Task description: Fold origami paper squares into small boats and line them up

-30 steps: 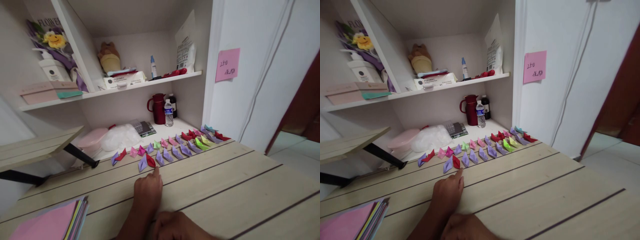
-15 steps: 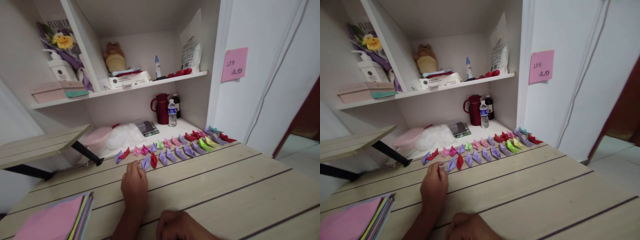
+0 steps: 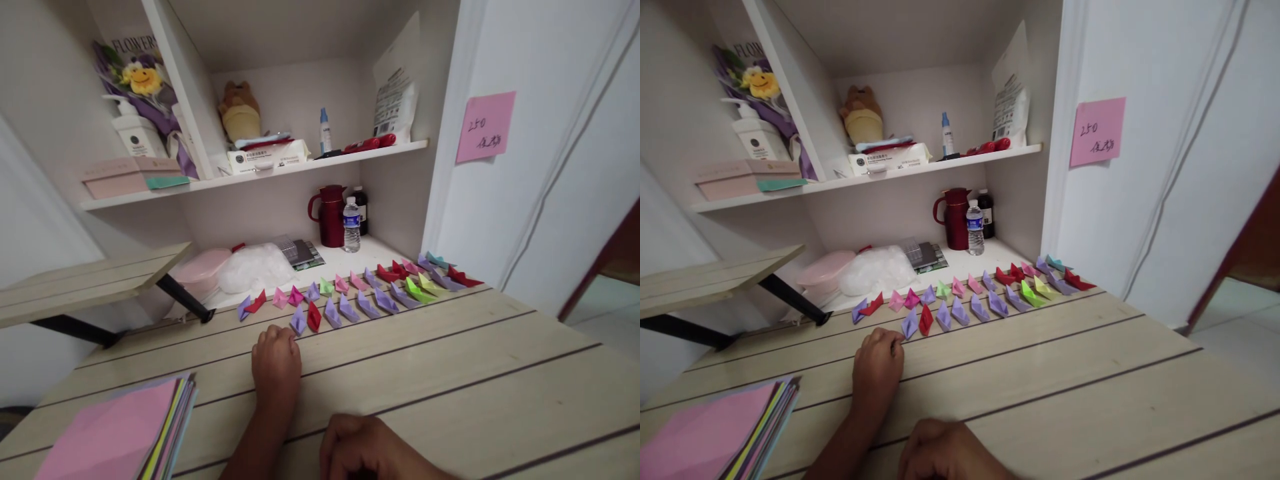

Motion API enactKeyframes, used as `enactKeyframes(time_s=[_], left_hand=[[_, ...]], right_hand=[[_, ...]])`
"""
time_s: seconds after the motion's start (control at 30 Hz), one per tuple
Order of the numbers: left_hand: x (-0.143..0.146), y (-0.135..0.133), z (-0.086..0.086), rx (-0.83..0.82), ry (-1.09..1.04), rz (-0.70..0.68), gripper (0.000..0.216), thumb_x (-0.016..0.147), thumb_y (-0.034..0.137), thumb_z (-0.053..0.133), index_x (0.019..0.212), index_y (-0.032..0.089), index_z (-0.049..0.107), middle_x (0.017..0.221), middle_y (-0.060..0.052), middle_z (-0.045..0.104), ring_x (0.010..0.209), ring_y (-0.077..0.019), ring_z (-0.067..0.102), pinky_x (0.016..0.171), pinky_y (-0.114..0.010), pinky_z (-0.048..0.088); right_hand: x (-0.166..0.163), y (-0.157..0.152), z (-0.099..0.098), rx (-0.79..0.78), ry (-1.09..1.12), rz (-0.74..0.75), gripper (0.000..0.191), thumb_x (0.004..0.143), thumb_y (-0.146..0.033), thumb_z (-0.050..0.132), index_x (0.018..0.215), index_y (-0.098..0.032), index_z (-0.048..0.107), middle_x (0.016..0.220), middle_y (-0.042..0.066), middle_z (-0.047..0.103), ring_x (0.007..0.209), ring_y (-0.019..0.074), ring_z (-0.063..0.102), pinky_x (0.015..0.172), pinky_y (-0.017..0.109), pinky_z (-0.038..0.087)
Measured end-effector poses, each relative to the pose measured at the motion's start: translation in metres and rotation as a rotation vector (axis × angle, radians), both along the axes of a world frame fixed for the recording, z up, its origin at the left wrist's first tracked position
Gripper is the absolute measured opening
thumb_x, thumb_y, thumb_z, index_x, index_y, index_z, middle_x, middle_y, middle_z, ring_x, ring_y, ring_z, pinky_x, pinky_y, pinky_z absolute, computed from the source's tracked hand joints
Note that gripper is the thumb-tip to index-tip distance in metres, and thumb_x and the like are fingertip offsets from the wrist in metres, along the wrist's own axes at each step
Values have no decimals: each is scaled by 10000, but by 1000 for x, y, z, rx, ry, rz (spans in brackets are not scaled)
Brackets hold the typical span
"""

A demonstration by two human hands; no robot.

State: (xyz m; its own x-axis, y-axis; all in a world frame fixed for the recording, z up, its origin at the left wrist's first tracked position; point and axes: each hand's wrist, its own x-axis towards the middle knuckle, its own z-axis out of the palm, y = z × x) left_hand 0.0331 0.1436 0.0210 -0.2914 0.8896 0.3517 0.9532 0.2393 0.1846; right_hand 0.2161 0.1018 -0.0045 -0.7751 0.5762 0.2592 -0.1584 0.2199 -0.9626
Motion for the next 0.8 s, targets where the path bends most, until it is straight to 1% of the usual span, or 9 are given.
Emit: enactKeyframes(time_s=[0.07,0.17,0.33,0.43,0.53,0.7,0.8], left_hand=[[1,0,2,-12,10,-17,285,891,137,464,984,224,719,1008,-53,695,1003,-218,603,843,-326,400],[3,-1,3,-21,15,-20,280,893,138,470,989,226,718,1015,-54,699,1005,-223,604,830,-335,403],[2,1,2,-32,13,-8,225,907,139,509,987,209,707,1013,-49,692,1011,-217,611,865,-361,441],[0,3,-1,-35,15,7,144,926,211,563,1014,183,673,1028,-35,679,1019,-206,616,901,-416,483],[-1,5,-3,-40,20,16,184,924,293,599,1055,176,652,1075,-44,670,1039,-208,623,915,-449,510],[-1,8,-4,-48,25,27,260,922,319,606,1139,179,629,1145,-61,658,1079,-226,620,937,-478,511],[-1,9,-5,-55,18,25,280,922,326,605,1161,181,622,1173,-67,650,1092,-230,617,944,-484,509]], right_hand=[[1,-1,2,-14,1,9,338,777,-501,758,695,-174,777,848,55,661,743,131,636,669,228,470],[3,-2,6,-16,-8,4,312,759,-481,777,702,-174,782,856,57,663,747,133,637,665,227,473],[4,-3,8,-11,-35,7,361,782,-532,743,701,-181,771,855,50,656,767,139,635,662,226,472],[3,-3,6,12,-48,7,392,787,-540,741,672,-165,747,848,51,649,757,136,633,666,227,471],[2,-2,4,50,-57,10,424,794,-565,721,668,-162,742,845,55,646,754,138,629,670,230,474],[3,-1,7,44,-52,5,408,806,-552,715,687,-163,751,853,57,653,759,138,636,676,231,475],[3,-2,8,44,-57,7,439,811,-576,699,678,-159,739,853,62,653,755,136,633,681,235,478]])
